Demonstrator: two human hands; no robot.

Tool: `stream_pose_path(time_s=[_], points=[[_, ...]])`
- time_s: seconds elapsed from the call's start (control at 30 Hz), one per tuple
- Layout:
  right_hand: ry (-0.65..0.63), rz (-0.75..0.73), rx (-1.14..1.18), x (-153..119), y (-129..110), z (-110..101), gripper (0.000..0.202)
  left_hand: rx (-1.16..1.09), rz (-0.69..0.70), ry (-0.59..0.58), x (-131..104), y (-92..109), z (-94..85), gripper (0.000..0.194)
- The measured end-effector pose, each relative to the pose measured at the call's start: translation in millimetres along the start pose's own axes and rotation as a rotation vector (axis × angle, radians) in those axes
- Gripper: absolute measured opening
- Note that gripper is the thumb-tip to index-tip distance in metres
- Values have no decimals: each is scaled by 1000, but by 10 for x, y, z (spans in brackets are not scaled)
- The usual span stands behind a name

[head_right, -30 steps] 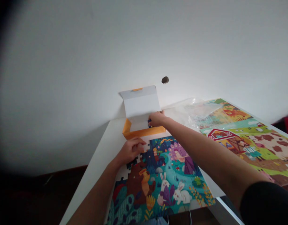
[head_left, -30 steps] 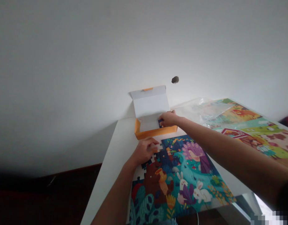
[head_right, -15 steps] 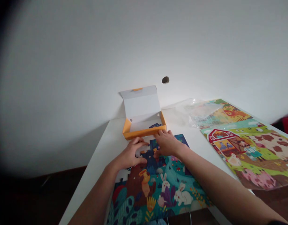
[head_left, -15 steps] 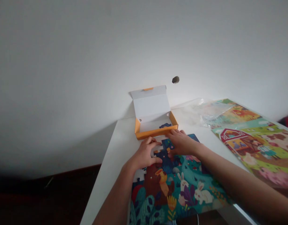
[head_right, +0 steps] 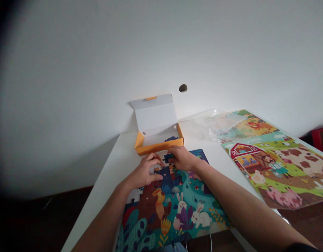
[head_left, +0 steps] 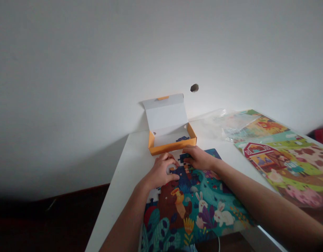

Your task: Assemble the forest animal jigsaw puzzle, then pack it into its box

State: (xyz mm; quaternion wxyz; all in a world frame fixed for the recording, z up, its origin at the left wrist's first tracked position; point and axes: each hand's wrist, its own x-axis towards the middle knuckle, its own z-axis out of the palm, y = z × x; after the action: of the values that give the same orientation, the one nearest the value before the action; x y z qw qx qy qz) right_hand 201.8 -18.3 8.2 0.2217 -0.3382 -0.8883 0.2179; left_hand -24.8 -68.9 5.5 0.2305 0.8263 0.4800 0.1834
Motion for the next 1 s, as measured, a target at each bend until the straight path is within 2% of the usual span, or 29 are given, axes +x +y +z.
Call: stream_pose_path(time_s=[0.1,0.17,0.27,0.37,0.47,0.67,0.77,0.87,1.0], points=[[102,-15,42,10,18,-90,7,15,-12,-18,-5,-4,-17,35],[121,4,19,-8,50,-190,5,29,-30,-23,-15,-26,-29,33],[-21,67,-50,-97,135,-339,4,35,-50,-14,-32,-58,-43,30],[-197,155,-122,-214,221,-409,21,25,-51,-20,-40,-64,-53,28],[-234,287,-195,-271,235,-412,43,25,-48,-22,-39,-59,-57,28],[-289,414,-311,-229,130,-427,40,31,-54,-27,-38,-71,-65,30],[-268,389,-309,-226,142,-435,39,40,-78,-35,-41,-73,-91,30],[-253,299,-223,-231,222,-421,37,46,-100,-49,-46,-89,-131,30],[-169,218,-118,-197,327,-359,38,52,-96,-49,-68,-147,-165,32]])
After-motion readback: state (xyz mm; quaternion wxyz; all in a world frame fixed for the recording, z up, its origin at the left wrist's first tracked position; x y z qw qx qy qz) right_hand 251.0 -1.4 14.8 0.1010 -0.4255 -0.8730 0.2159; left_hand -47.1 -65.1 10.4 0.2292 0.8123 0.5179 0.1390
